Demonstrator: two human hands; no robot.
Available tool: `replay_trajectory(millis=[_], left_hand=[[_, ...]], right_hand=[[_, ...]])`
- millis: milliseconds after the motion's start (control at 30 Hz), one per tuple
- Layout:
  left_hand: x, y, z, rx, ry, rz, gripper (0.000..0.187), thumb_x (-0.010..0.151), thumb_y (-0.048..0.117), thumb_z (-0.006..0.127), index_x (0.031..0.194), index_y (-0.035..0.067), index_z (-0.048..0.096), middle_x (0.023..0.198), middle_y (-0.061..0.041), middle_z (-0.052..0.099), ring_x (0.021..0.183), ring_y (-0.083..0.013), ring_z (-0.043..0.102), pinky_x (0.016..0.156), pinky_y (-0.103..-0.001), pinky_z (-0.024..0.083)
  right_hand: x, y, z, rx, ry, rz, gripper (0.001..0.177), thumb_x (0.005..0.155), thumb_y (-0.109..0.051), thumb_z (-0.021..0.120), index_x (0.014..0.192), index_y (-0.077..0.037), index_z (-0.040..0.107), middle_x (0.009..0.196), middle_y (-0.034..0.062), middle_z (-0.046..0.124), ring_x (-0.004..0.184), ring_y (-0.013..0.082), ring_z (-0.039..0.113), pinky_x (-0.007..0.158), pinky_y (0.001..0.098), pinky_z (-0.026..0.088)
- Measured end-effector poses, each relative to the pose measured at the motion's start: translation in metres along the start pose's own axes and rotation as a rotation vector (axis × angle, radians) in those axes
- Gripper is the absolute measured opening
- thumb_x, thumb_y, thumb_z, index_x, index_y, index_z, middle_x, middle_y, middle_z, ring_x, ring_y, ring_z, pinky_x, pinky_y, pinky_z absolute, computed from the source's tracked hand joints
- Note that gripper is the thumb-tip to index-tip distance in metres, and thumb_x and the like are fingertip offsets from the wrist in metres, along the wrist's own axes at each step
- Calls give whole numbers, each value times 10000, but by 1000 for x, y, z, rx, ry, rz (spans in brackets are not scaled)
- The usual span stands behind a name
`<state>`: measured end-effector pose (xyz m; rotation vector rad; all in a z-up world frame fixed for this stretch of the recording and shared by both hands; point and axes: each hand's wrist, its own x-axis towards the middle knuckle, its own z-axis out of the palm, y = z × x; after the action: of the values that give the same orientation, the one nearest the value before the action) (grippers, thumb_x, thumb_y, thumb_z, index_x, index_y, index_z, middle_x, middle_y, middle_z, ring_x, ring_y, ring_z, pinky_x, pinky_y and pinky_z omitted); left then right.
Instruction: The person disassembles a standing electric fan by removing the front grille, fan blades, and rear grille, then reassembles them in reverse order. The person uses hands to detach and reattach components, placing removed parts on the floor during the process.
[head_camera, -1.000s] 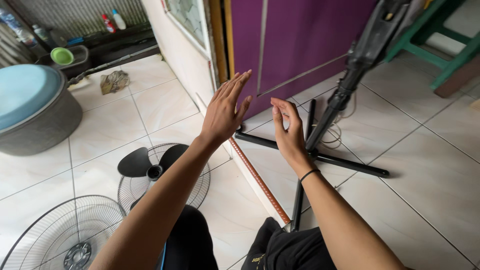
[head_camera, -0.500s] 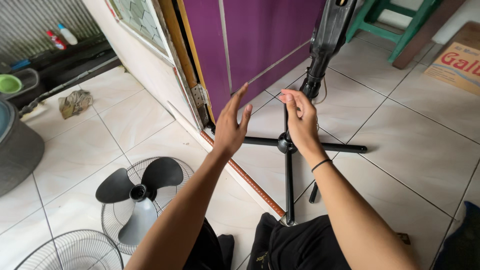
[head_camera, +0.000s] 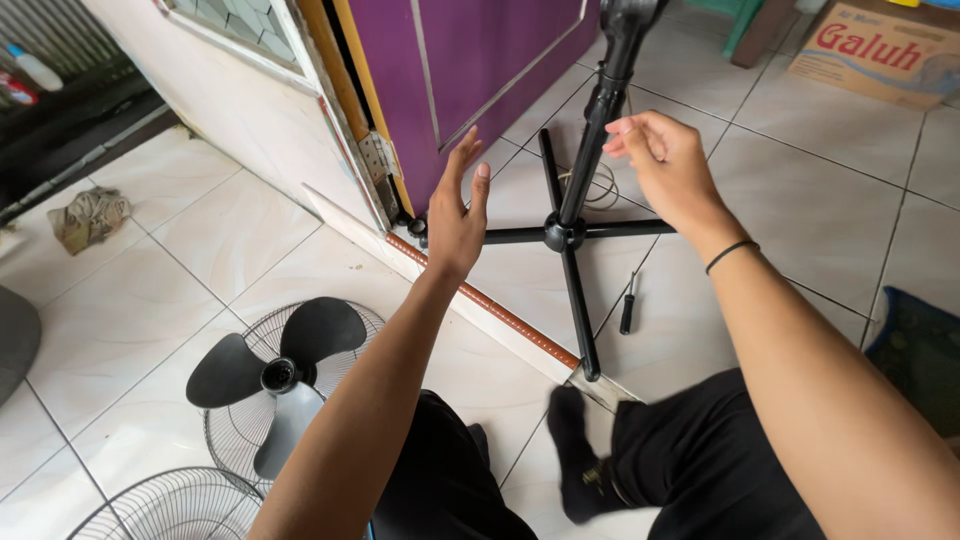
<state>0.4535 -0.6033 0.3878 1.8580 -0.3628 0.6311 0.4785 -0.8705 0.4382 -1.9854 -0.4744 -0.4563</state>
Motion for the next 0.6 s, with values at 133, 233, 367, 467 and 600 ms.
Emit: replay_trajectory(millis=[133, 233, 367, 467, 600], left_hand=[[-3, 9, 15, -3, -71, 7, 548, 1085, 455, 398, 1557, 176, 396, 1502, -143, 576, 1443, -349, 496, 1111, -555, 451], [-3, 12, 28, 24, -119, 26, 549, 1087, 461, 395, 1558, 180, 404, 1486, -140, 600, 1423, -357, 518, 1104, -535, 463], [2, 12, 48, 50, -130, 46, 544, 1099, 477, 392, 1563, 193, 406, 1474, -132, 620, 1403, -352, 557, 1121, -498, 475], [7, 12, 63, 59, -147, 14, 553, 1081, 488, 391, 1556, 205, 403, 1468, -131, 612, 1397, -345, 558, 1071, -488, 503], [14, 10, 83, 82, -153, 1, 541, 1083, 475, 405, 1553, 208, 406, 1463, -129, 614, 1397, -352, 543, 1090, -497, 487]], right_hand=[[-12, 0, -20, 12, 57, 58, 370, 1125, -354, 504, 1157, -29, 678, 1014, 53, 740, 967, 135, 709, 849, 292, 538], [-21, 15, -22, 56, 101, 120, 369, 1118, -353, 507, 1146, -26, 674, 1011, 52, 738, 952, 134, 712, 829, 294, 541], [-28, 45, -34, -22, -5, 150, 356, 1101, -327, 515, 1128, -12, 680, 992, 66, 736, 927, 143, 705, 810, 303, 538], [-29, 68, -48, -1, 31, 174, 347, 1110, -321, 519, 1137, -15, 680, 992, 61, 743, 921, 139, 700, 799, 296, 539], [-41, 97, -61, 40, 5, 234, 327, 1098, -310, 535, 1159, -16, 665, 1010, 64, 743, 906, 139, 698, 803, 290, 540]])
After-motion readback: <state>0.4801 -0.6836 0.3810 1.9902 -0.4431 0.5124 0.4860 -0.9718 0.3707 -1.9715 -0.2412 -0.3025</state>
